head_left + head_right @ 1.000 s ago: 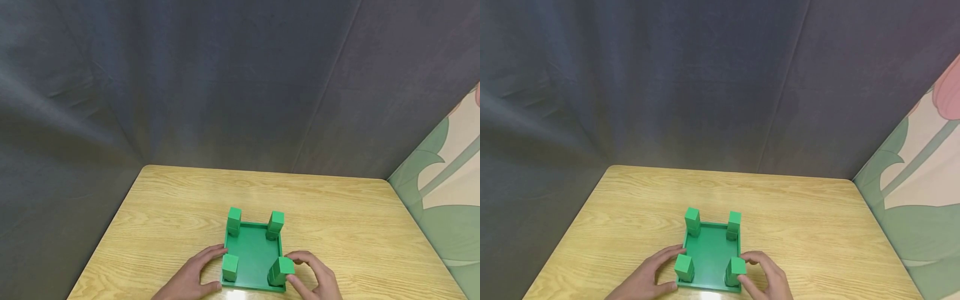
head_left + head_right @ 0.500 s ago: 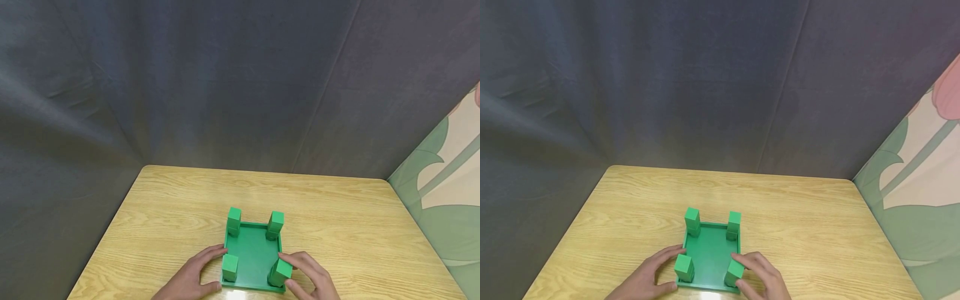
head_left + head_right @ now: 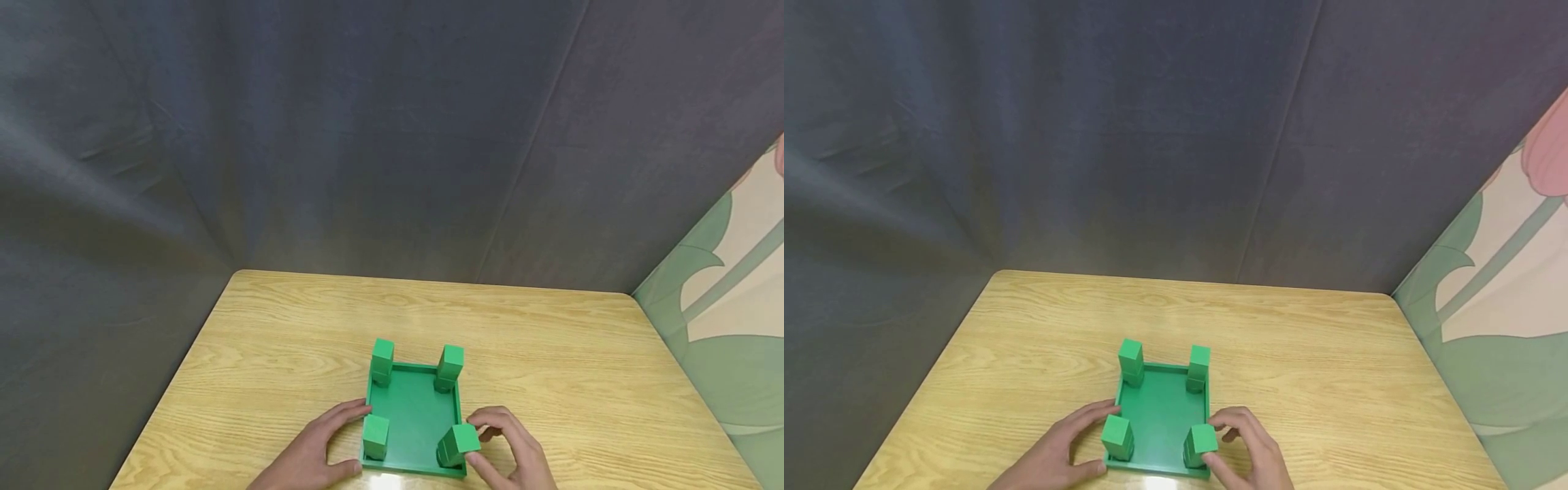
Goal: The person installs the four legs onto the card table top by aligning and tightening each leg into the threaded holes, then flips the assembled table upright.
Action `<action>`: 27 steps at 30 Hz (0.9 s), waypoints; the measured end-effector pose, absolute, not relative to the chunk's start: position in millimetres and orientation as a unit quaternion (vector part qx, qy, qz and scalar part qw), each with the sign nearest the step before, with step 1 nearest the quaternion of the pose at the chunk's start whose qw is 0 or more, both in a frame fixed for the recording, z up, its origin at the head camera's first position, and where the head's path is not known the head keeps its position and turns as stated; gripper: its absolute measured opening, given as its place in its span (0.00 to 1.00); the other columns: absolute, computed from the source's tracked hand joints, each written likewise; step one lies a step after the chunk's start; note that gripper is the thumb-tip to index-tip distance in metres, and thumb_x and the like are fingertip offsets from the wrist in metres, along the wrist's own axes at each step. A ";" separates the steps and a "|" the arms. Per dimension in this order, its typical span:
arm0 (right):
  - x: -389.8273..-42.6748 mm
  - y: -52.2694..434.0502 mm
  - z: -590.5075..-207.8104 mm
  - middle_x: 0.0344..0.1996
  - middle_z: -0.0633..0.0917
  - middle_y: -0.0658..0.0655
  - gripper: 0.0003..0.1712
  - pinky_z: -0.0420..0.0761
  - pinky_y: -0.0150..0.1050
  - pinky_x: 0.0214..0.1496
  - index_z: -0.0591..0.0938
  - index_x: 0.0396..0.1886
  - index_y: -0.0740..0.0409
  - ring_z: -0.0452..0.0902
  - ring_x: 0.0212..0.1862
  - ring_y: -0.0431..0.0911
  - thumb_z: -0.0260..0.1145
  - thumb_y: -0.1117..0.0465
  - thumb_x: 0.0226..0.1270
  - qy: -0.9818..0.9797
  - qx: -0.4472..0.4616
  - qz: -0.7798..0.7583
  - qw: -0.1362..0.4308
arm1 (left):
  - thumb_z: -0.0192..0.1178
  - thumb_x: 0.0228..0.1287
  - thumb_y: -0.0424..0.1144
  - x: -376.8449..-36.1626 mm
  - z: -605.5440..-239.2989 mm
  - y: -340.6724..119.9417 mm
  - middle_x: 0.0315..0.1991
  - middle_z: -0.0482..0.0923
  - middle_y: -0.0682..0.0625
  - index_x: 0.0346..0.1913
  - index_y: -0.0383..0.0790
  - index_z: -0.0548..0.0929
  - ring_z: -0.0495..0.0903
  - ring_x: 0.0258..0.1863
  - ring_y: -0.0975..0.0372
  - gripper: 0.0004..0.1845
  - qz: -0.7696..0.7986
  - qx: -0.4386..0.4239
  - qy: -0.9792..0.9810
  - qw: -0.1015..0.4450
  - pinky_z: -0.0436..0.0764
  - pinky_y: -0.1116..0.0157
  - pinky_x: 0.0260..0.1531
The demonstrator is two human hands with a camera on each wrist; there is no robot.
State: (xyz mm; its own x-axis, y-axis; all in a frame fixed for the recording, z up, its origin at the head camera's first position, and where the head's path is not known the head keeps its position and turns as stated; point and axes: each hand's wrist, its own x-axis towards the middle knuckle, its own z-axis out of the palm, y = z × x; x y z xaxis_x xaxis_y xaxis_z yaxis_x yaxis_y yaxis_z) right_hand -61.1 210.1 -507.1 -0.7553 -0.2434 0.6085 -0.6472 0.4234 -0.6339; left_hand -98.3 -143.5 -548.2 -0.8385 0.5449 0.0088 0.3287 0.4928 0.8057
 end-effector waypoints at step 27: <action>-64.1 209.4 -519.8 0.48 0.81 0.49 0.30 0.79 0.32 0.47 0.80 0.64 0.64 0.77 0.47 0.40 0.72 0.72 0.58 -0.796 0.344 0.440 0.236 | 0.66 0.64 0.62 -99.1 -550.2 -144.5 0.76 0.63 0.60 0.77 0.62 0.66 0.66 0.74 0.48 0.40 0.431 0.255 0.856 0.125 0.70 0.37 0.64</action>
State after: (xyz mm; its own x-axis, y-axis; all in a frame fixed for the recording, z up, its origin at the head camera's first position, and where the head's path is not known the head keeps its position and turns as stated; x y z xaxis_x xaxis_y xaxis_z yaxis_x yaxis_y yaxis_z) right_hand -64.1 209.4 -519.8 -0.6525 -0.3395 0.6775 -0.7542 0.3771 -0.5375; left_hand -99.1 -144.5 -550.2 -0.8384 0.5450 0.0067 0.3297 0.4973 0.8025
